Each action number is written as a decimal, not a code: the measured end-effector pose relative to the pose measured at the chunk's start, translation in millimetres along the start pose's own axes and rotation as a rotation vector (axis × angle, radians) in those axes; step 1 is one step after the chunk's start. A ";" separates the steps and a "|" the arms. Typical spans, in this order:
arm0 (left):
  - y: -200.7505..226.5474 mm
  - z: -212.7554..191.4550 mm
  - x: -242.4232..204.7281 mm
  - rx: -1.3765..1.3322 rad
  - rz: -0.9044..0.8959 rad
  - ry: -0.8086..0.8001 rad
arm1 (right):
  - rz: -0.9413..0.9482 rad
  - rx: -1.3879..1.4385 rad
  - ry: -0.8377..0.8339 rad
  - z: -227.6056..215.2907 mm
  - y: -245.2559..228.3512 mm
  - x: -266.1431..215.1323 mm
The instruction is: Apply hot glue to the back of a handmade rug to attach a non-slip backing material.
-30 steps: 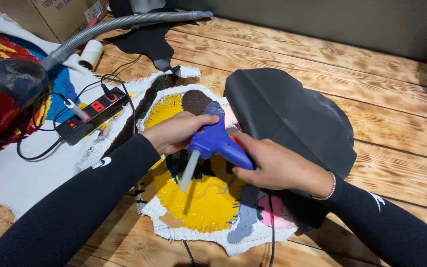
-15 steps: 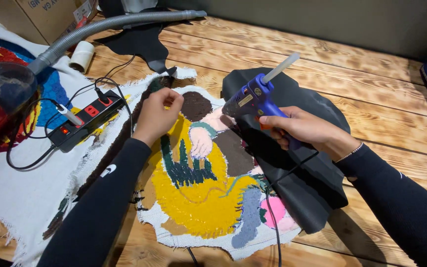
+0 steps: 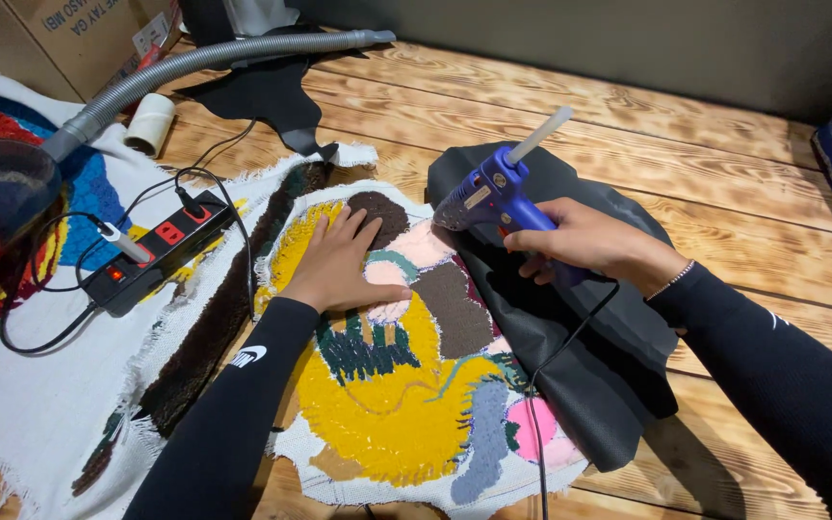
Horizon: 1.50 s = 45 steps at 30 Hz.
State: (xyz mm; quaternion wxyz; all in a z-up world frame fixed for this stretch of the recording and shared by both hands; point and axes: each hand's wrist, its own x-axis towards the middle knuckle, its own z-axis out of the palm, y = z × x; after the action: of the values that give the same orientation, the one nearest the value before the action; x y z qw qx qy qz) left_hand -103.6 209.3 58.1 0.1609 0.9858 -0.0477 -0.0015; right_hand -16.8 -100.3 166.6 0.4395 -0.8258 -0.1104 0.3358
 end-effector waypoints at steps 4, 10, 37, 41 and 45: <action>-4.5 12.3 1.2 0.081 0.007 -0.038 | -0.044 -0.227 0.015 -6.8 7.6 20.9; -3.7 13.8 -2.1 0.061 -0.019 -0.060 | -0.074 -0.287 0.088 -12.1 15.8 18.2; -32.9 26.0 198.5 -0.550 0.182 0.133 | -0.072 0.119 0.207 34.1 39.5 -2.2; -33.9 42.3 231.6 -0.848 0.129 -0.154 | -0.041 0.160 0.210 33.1 34.8 2.2; -23.2 36.4 228.2 -0.983 0.040 -0.217 | -0.046 0.160 0.215 30.7 34.3 9.5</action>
State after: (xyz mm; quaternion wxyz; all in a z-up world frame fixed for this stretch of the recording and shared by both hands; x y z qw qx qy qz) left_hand 125.1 198.1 19.0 0.6002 0.7866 -0.0767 -0.1234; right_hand -33.5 -95.9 122.8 0.5209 -0.8165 -0.0545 0.2430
